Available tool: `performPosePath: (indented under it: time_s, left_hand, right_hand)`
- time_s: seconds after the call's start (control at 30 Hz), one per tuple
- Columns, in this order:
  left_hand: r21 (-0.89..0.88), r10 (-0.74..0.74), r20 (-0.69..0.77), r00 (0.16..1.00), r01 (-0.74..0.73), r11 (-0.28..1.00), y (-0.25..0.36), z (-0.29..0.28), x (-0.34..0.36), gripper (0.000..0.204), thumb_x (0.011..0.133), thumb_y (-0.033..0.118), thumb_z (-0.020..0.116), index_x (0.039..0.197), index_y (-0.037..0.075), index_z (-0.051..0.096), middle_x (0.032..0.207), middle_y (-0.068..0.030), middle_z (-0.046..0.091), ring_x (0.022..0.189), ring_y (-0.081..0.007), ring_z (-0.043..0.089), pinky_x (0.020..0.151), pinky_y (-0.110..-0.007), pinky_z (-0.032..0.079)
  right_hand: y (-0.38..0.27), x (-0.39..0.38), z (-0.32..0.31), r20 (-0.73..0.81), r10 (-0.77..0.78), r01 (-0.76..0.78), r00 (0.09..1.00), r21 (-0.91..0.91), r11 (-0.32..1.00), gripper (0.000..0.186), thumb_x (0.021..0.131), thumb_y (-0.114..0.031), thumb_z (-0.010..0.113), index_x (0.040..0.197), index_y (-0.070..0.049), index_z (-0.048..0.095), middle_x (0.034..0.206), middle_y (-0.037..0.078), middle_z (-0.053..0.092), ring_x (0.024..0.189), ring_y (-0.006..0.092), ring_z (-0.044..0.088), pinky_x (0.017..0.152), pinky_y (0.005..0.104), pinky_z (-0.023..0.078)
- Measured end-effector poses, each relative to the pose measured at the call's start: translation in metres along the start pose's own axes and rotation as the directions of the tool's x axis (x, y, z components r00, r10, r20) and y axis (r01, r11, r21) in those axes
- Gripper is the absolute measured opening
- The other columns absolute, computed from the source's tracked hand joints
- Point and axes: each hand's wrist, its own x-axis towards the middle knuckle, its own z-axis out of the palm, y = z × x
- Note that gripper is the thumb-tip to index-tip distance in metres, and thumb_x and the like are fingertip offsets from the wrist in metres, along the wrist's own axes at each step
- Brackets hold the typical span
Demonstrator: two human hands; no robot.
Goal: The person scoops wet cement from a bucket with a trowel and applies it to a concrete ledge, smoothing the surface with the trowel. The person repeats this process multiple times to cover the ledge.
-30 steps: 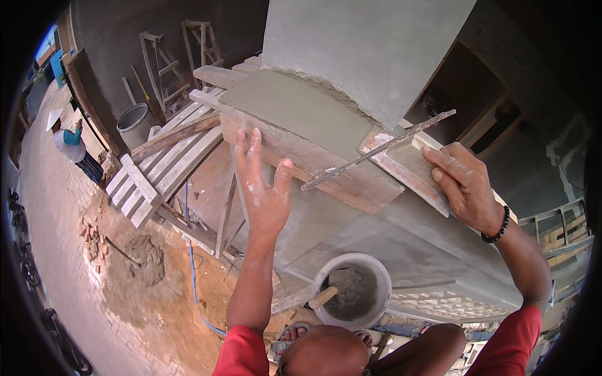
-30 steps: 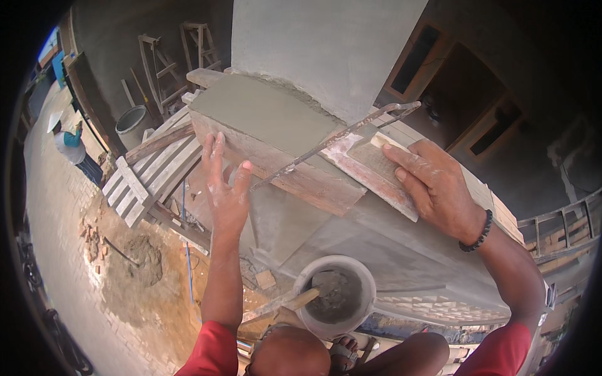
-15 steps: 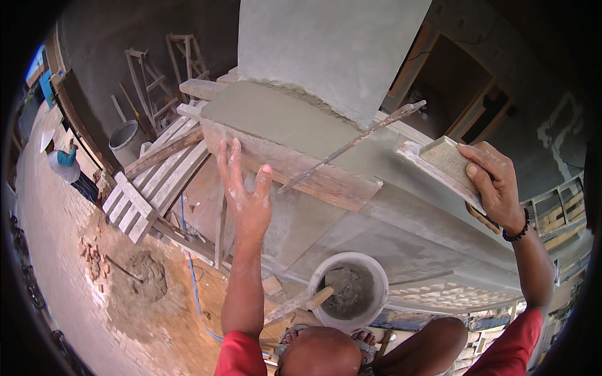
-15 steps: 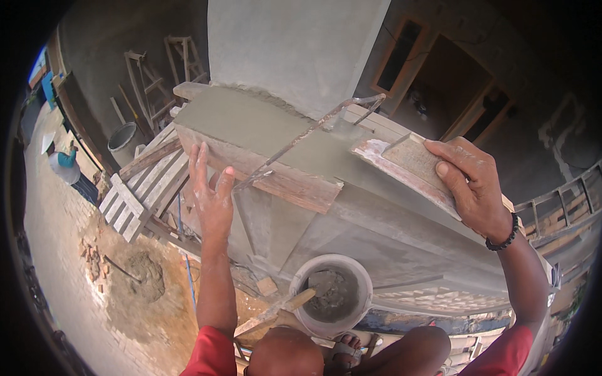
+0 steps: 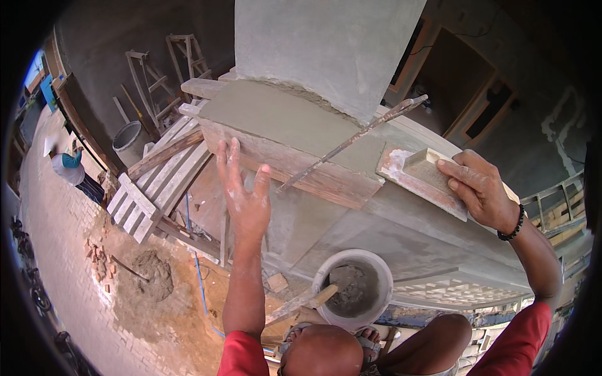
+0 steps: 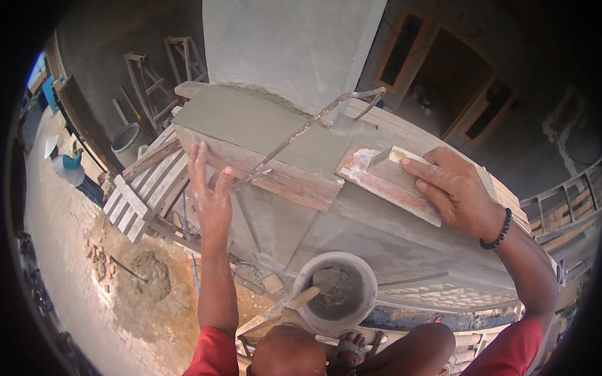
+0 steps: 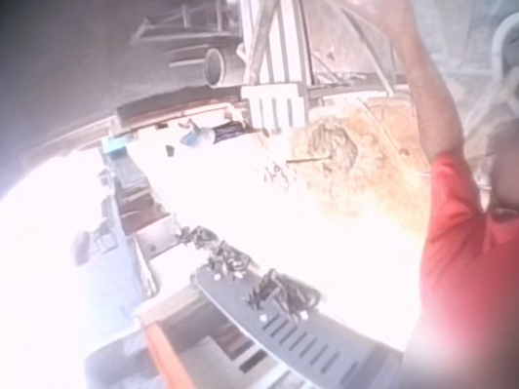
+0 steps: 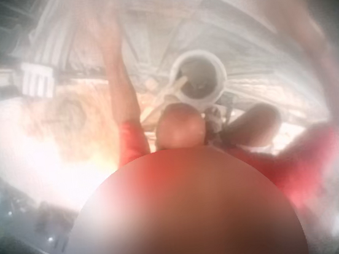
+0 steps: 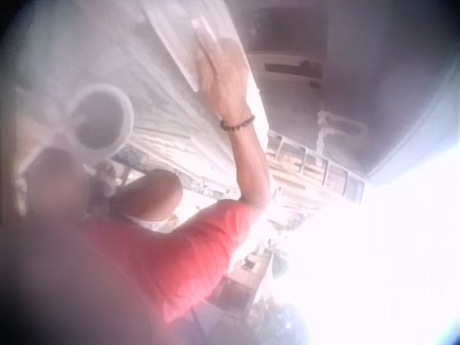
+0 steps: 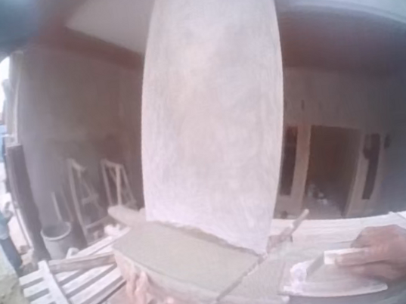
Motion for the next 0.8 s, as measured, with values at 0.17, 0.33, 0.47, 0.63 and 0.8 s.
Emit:
performPosePath:
  time_s: [0.17, 0.33, 0.47, 0.63, 0.8]
  left_hand:
    - [-0.002, -0.002, 0.002, 1.000, 0.002, 1.000, 0.001, 0.001, 0.000, 0.070, 0.091, 0.028, 0.066, 0.150, 0.007, 0.035, 0.156, -0.0238, 0.023, 0.145, -0.0395, 0.025, 0.113, -0.051, 0.029]
    - [-0.004, -0.006, -0.016, 1.000, 0.006, 1.000, 0.002, 0.005, 0.001, 0.070, 0.091, 0.028, 0.066, 0.150, 0.006, 0.035, 0.155, -0.0250, 0.023, 0.144, -0.0399, 0.025, 0.113, -0.051, 0.029]
    - [-0.015, -0.010, -0.018, 1.000, 0.010, 1.000, 0.000, 0.004, 0.000, 0.070, 0.091, 0.026, 0.066, 0.150, 0.006, 0.035, 0.155, -0.0241, 0.023, 0.144, -0.0395, 0.025, 0.113, -0.051, 0.029]
    - [-0.012, 0.001, -0.006, 1.000, -0.001, 1.000, -0.002, 0.004, 0.001, 0.069, 0.090, 0.023, 0.067, 0.149, 0.006, 0.036, 0.156, -0.0227, 0.024, 0.145, -0.0386, 0.025, 0.113, -0.050, 0.031]
    - [0.026, -0.006, 0.003, 1.000, 0.006, 1.000, 0.001, -0.001, -0.002, 0.070, 0.090, 0.023, 0.067, 0.150, 0.007, 0.034, 0.156, -0.0220, 0.023, 0.144, -0.0380, 0.026, 0.110, -0.050, 0.035]
  right_hand:
    - [0.006, -0.014, -0.022, -0.034, 0.014, -0.014, 0.999, 0.010, 1.000, 0.032, 0.089, -0.002, 0.059, 0.120, -0.003, 0.066, 0.086, 0.014, 0.058, 0.079, 0.0271, 0.056, 0.070, 0.0364, 0.045]
    - [-0.003, 0.019, -0.001, -0.188, -0.070, 0.087, 0.980, 0.085, 0.993, 0.030, 0.090, -0.003, 0.057, 0.119, -0.002, 0.066, 0.082, 0.014, 0.056, 0.073, 0.0252, 0.054, 0.066, 0.0356, 0.044]
    - [-0.010, 0.055, 0.022, -0.182, -0.112, 0.129, 0.977, 0.082, 0.988, 0.030, 0.091, -0.004, 0.058, 0.121, -0.003, 0.065, 0.082, 0.014, 0.055, 0.074, 0.0268, 0.054, 0.067, 0.0368, 0.043]
    - [-0.009, 0.059, 0.030, -0.061, -0.097, 0.098, 0.993, 0.022, 0.995, 0.032, 0.091, -0.004, 0.059, 0.122, -0.004, 0.066, 0.085, 0.015, 0.055, 0.079, 0.0297, 0.054, 0.071, 0.0367, 0.044]
    - [0.004, -0.003, 0.000, -0.028, -0.026, 0.026, 0.999, 0.023, 0.999, 0.033, 0.090, -0.003, 0.060, 0.122, -0.005, 0.066, 0.089, 0.014, 0.058, 0.079, 0.0283, 0.057, 0.071, 0.0360, 0.046]
